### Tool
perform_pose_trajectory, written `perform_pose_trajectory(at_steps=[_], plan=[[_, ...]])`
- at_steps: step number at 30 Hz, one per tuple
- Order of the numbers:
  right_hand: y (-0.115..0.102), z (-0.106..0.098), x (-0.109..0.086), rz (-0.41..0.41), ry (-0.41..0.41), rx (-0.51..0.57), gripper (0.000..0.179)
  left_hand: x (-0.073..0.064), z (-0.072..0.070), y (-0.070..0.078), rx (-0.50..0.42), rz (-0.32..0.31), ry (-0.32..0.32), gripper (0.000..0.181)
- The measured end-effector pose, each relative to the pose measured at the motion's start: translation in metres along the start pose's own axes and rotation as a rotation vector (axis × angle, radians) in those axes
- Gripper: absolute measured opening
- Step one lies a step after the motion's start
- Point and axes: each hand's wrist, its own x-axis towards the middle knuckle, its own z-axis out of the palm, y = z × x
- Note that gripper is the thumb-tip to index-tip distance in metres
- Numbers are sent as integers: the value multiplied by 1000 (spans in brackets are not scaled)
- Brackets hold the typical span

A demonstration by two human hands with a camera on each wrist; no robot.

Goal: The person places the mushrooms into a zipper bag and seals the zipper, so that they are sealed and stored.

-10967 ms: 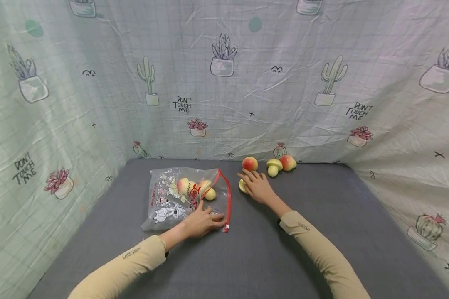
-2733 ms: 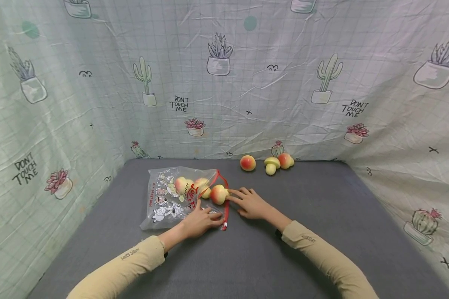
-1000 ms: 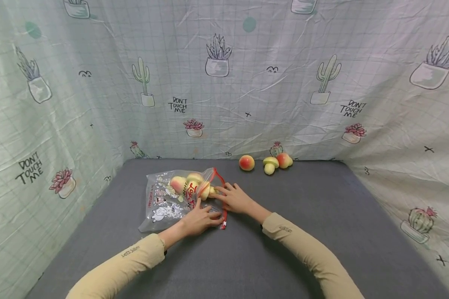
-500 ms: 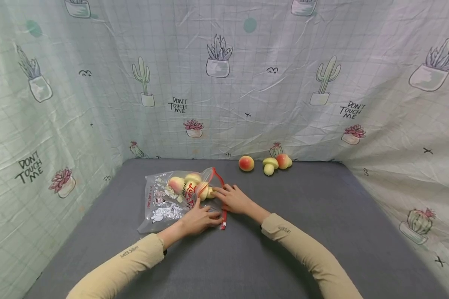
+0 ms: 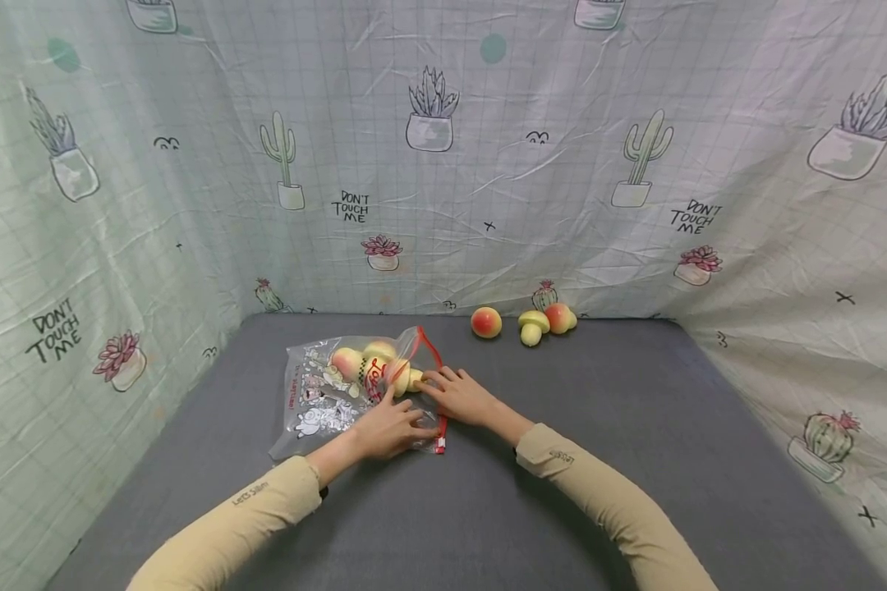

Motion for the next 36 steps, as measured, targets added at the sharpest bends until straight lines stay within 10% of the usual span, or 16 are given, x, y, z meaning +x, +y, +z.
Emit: perform_pose_trajectory(at_steps=[36], plan=[[3,-12,18,-25,-204,-21,65,-7,1,2,70,-6,-35,44]])
